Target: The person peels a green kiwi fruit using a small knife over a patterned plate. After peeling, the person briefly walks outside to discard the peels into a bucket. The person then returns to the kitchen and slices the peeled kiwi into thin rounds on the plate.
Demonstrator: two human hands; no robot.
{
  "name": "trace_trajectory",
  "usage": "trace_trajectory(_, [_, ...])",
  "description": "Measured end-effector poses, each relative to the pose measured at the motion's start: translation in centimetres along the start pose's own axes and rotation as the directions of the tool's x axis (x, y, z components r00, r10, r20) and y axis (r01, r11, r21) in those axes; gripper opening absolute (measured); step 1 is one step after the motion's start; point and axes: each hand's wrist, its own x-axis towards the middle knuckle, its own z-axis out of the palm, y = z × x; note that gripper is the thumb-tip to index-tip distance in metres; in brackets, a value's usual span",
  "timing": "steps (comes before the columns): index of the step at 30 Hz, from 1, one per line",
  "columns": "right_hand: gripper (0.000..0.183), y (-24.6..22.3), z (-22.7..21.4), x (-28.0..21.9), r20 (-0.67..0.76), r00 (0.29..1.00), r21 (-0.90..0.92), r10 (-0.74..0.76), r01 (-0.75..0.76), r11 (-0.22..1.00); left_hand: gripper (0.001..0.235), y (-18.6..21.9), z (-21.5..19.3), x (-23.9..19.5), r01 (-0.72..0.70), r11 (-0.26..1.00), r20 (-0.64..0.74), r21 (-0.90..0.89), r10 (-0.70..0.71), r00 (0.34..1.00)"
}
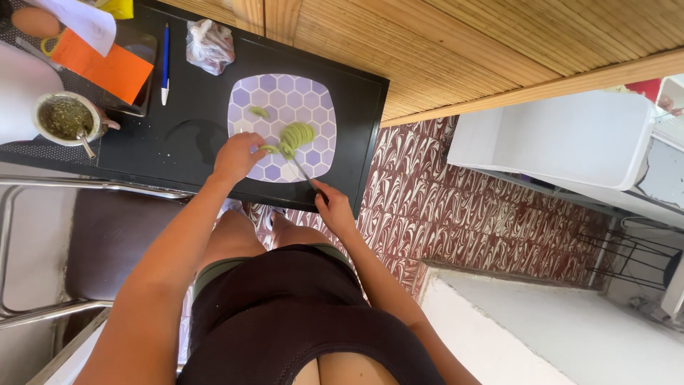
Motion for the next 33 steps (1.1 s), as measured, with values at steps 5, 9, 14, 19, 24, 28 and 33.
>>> trace_trajectory(5, [0.040,-0.2,1.9,0.1,0.000,0.999,-0.037,-0.034,0.034,0.999,0.027,-2.8,0.2,0.6,0.122,0.993,-0.045,0.007,-0.121,0.992])
trace_trajectory(9, [0.047,-1.1,3.9,1.0,0.013,0.996,-0.171,-0.089,0.090,0.981,0.031,-1.2,-0.2,-1.2,0.016,0.956,-0.315,0.292,0.080,0.946])
trace_trajectory(14, [0.049,-2.1,5.9,2.2,0.065,0.990,-0.298,-0.124,0.138,0.944,0.025,-3.6,4.1,-1.7,-0.030,0.917,-0.351,0.398,0.182,0.919])
trace_trajectory(19, [0.048,-1.4,6.8,3.4,0.088,0.989,-0.368,-0.120,0.144,0.918,0.022,-3.6,6.2,-0.9,-0.094,0.958,-0.423,0.271,0.206,0.882])
trace_trajectory(24, [0.049,-0.9,6.7,3.8,0.106,0.991,-0.449,-0.080,0.119,0.886,0.017,-3.8,7.2,-0.6,-0.061,0.941,-0.447,0.333,0.214,0.869])
trace_trajectory(28, [0.050,-0.3,7.2,4.4,0.115,0.990,-0.441,-0.084,0.127,0.888,0.017,-4.4,7.7,-0.1,-0.077,0.939,-0.452,0.334,0.231,0.862])
trace_trajectory(33, [0.053,-0.4,8.1,5.9,0.142,0.987,-0.468,-0.069,0.128,0.874,0.014,-4.4,7.6,0.1,-0.052,0.910,-0.435,0.412,0.246,0.866])
